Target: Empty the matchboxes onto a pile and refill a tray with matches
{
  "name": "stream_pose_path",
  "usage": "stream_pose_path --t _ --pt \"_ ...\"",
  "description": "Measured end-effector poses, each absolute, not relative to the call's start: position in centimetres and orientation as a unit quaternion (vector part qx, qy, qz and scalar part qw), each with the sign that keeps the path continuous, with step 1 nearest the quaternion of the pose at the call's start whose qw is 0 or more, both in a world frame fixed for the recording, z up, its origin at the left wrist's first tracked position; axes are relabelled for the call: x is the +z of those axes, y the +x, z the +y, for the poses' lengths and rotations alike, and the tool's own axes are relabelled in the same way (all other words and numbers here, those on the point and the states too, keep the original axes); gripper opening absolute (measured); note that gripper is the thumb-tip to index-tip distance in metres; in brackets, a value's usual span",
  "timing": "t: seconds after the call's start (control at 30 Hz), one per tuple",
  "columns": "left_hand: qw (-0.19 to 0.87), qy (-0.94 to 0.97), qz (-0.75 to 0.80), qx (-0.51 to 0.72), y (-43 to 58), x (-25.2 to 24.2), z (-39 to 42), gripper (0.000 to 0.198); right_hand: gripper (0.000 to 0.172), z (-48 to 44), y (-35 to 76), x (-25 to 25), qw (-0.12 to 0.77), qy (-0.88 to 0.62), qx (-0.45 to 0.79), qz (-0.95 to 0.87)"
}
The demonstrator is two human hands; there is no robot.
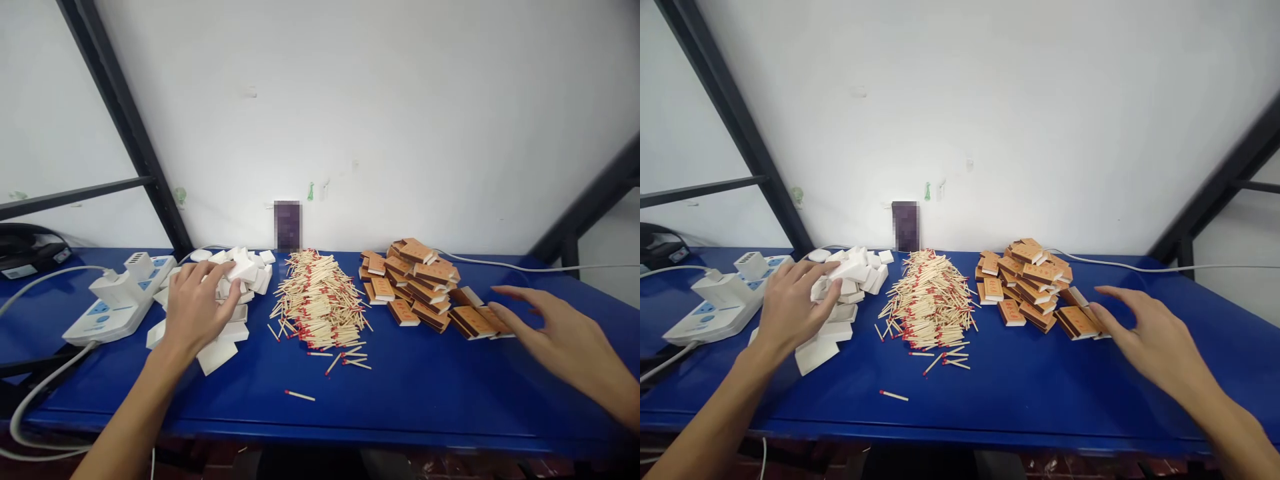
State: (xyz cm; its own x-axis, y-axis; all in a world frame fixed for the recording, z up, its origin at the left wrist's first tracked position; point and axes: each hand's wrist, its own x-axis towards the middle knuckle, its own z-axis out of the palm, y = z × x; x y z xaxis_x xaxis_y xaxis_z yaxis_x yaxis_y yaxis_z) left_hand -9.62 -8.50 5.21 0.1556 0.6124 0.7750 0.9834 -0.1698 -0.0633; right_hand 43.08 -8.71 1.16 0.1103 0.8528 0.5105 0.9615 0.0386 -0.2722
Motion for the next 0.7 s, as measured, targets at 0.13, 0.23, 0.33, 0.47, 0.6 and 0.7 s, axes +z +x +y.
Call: stream_pose_path --t 0.13,0.23,0.33,0.47,0.6,0.7 --pt "0.313 -0.692 -0.593 -0.268 -11.5 3.9 -10.2 0.036 0.050 -10.0 44.0 -1.4 0.286 -0.601 -0.189 -0.722" --pt "0.306 -0.695 -0.598 -0.255 -12.3 3.2 -10.7 0.036 0.047 -10.2 44.2 -2.7 0.255 -0.576 -0.225 -0.744" --pt "0.300 -0.696 -0.597 -0.262 -12.5 3.2 -10.9 0.037 0.044 -10.2 44.1 -3.5 0.246 -0.551 -0.238 -0.761" --pt "0.290 -0.722 -0.537 -0.324 -10.4 3.3 -12.4 0.033 0.037 -10.4 43.8 -4.0 0.271 -0.529 -0.223 -0.772" --pt "0.171 -0.859 -0.381 -0.297 -5.6 1.9 -15.7 0.018 0.030 -10.7 43.8 -4.3 0.247 -0.499 -0.201 -0.806" --pt "0.076 -0.898 -0.368 -0.228 -2.7 0.7 -17.3 0.007 0.031 -10.7 43.3 -4.2 0.251 -0.505 -0.208 -0.799"
